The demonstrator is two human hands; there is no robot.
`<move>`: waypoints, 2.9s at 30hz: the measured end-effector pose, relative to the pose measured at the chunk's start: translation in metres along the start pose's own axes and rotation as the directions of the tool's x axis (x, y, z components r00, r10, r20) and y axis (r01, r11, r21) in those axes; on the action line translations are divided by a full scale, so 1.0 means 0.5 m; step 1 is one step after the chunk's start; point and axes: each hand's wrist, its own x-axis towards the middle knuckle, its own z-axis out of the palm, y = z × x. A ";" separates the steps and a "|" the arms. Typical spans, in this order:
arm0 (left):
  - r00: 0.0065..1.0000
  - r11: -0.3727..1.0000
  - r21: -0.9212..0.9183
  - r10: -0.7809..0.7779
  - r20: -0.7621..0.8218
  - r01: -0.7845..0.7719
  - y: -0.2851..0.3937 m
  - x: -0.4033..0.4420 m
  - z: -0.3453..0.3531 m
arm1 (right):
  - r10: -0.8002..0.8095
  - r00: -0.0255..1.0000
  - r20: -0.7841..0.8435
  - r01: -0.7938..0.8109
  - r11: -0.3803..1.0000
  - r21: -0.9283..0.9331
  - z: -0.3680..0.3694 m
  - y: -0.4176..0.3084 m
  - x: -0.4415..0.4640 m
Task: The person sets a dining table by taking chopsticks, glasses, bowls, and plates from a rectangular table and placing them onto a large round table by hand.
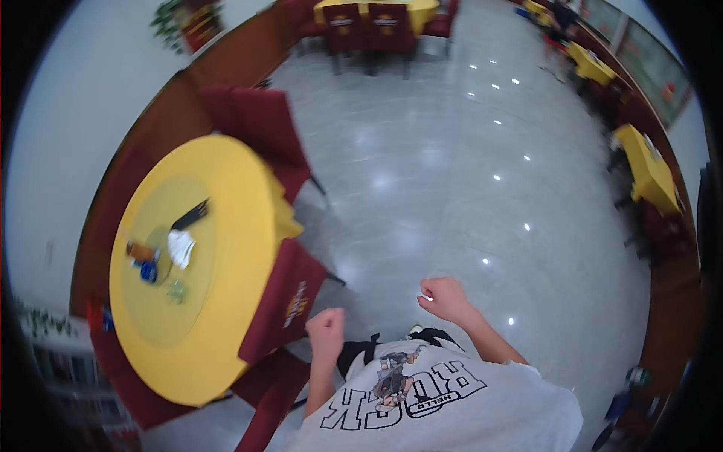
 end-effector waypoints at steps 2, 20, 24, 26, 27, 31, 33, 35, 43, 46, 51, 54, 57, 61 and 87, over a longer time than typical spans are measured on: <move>0.895 0.941 0.106 0.266 0.358 -0.323 0.112 0.014 0.124 | 0.167 0.983 -0.075 -0.160 0.983 0.088 -0.056 0.090 -0.078; 0.094 0.616 -0.168 0.369 0.925 -0.770 0.367 0.309 0.766 | 0.617 0.656 -0.435 -0.481 0.786 0.390 -0.315 0.502 -0.139; 0.084 0.600 -0.144 0.336 0.938 -0.787 0.429 0.441 0.892 | 0.664 0.619 -0.420 -0.584 0.746 0.320 -0.462 0.588 -0.156; 0.012 0.558 -0.196 0.347 0.938 -0.806 0.479 0.488 0.963 | 0.714 0.534 -0.452 -0.586 0.698 0.411 -0.528 0.620 -0.189; -0.037 0.513 -0.222 0.346 0.938 -0.829 0.508 0.506 1.002 | 0.724 0.513 -0.460 -0.595 0.687 0.417 -0.554 0.634 -0.208; -0.140 0.419 -0.297 0.366 0.920 -0.858 0.617 0.530 1.189 | 0.875 0.165 -0.455 -0.632 0.448 0.632 -0.601 0.681 -0.257; -0.112 0.398 -0.288 0.411 0.905 -0.871 0.691 0.505 1.308 | 0.907 0.054 -0.418 -0.584 0.368 0.723 -0.619 0.740 -0.259; -0.150 0.395 -0.362 0.474 0.868 -0.844 0.771 0.459 1.441 | 0.894 -0.123 -0.430 -0.425 0.344 0.837 -0.638 0.818 -0.250; -0.470 0.125 -0.570 0.440 0.765 -0.812 0.988 0.385 1.863 | 0.832 -0.018 -0.555 -0.367 0.511 0.778 -0.944 1.228 -0.296; -0.284 0.381 -0.485 0.475 0.833 -0.787 1.061 0.365 1.962 | 0.834 0.132 -0.535 -0.341 0.545 0.766 -1.101 1.368 -0.302; -0.138 0.589 -0.315 0.326 0.935 -0.744 1.056 0.375 2.154 | 0.792 0.338 -0.508 -0.351 0.607 0.713 -1.234 1.547 -0.278; -0.274 0.358 -0.344 0.231 0.933 -0.868 1.063 0.396 2.284 | 0.759 0.495 -0.423 -0.406 0.632 0.660 -1.289 1.668 -0.265; -0.309 0.372 -0.401 0.283 0.908 -0.837 1.111 0.405 2.456 | 0.737 0.576 -0.353 -0.433 0.641 0.633 -1.348 1.801 -0.254; -0.532 0.241 -0.571 0.210 0.820 -0.785 1.217 0.387 2.691 | 0.780 0.503 -0.373 -0.661 0.625 0.415 -1.513 1.913 -0.282; -0.178 0.409 -0.311 0.332 0.926 -0.858 1.702 0.439 3.702 | 0.652 0.581 -0.487 -0.673 0.721 0.163 -2.317 2.875 -0.410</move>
